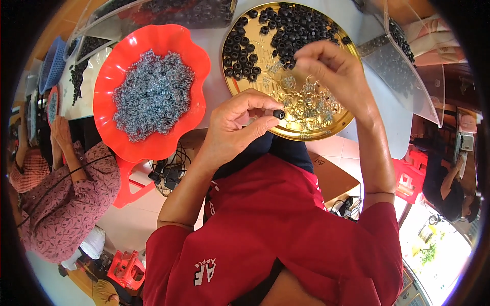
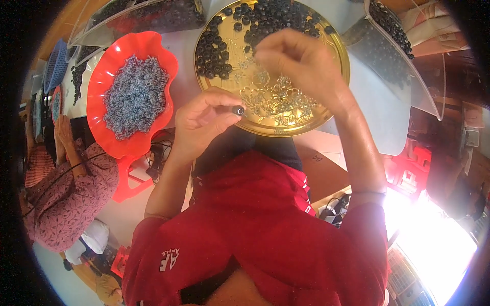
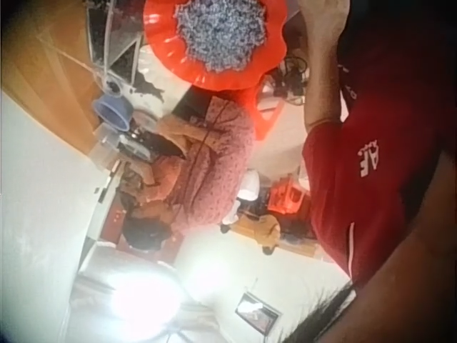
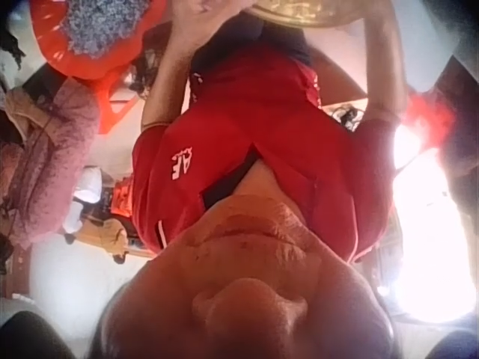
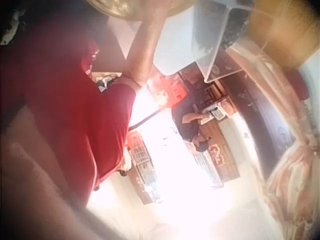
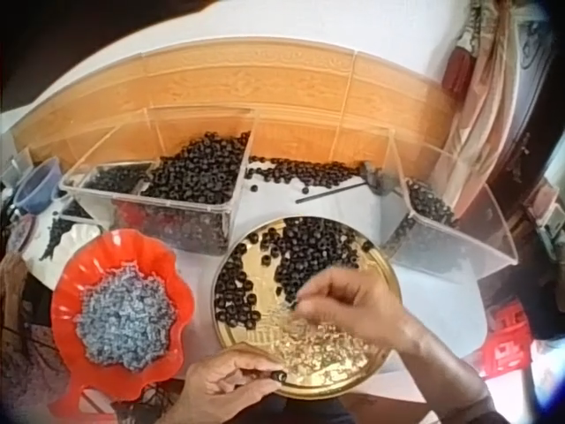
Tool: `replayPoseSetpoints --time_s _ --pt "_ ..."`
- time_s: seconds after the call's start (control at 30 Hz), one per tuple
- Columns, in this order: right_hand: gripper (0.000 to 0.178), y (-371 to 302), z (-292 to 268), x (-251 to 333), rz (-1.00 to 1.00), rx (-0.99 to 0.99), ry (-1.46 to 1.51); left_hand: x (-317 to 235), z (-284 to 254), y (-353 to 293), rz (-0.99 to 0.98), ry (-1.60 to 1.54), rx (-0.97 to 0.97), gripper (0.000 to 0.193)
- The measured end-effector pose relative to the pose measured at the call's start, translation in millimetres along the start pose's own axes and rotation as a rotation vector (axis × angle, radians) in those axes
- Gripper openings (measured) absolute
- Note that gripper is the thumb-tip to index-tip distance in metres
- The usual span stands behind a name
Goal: The person sorts and assembles tiny black beads with gold metal inserts on a tray by hand.
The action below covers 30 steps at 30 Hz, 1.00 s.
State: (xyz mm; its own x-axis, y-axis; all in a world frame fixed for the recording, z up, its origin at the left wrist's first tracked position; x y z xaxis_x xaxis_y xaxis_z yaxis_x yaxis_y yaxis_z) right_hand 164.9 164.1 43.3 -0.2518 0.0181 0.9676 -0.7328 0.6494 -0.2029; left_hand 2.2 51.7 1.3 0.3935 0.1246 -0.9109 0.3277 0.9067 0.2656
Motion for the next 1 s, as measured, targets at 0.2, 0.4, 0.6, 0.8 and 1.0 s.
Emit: replayPoseSetpoints --time_s 0.2,0.4,0.6,0.8,1.0 --pt "0.014 -1 -29 5 -0.119 -0.265 -0.458 -4 -4 -5 -0.02 0.107 -0.044 0.022" --pt "0.017 -4 -6 -5 -0.094 -0.173 -0.835 0 -5 -3 -0.048 0.122 -0.038 0.022" --pt "0.016 -5 5 -11 -0.098 -0.244 -0.976 -4 1 0 -0.028 0.15 -0.031 0.022" --pt "0.013 -10 9 -13 -0.119 -0.242 -0.947 -2 0 -1 -0.055 0.163 -0.013 0.029" --pt "0.016 -13 4 -11 -0.076 -0.248 -0.772 -8 3 5 -0.062 0.248 -0.033 0.023"
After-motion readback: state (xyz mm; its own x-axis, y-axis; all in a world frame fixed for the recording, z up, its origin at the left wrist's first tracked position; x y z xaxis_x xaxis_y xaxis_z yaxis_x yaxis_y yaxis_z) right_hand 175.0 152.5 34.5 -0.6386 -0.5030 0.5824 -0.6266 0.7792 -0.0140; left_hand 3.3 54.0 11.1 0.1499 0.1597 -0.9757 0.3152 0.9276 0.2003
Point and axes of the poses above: each hand's wrist, its own y-axis towards the middle knuckle, its own z-axis out of the palm, x = y × z, the point moved 6 cm from there along y, towards the middle knuckle, and after that the axes turned 13 degrees about x, right-handed, at the moved point
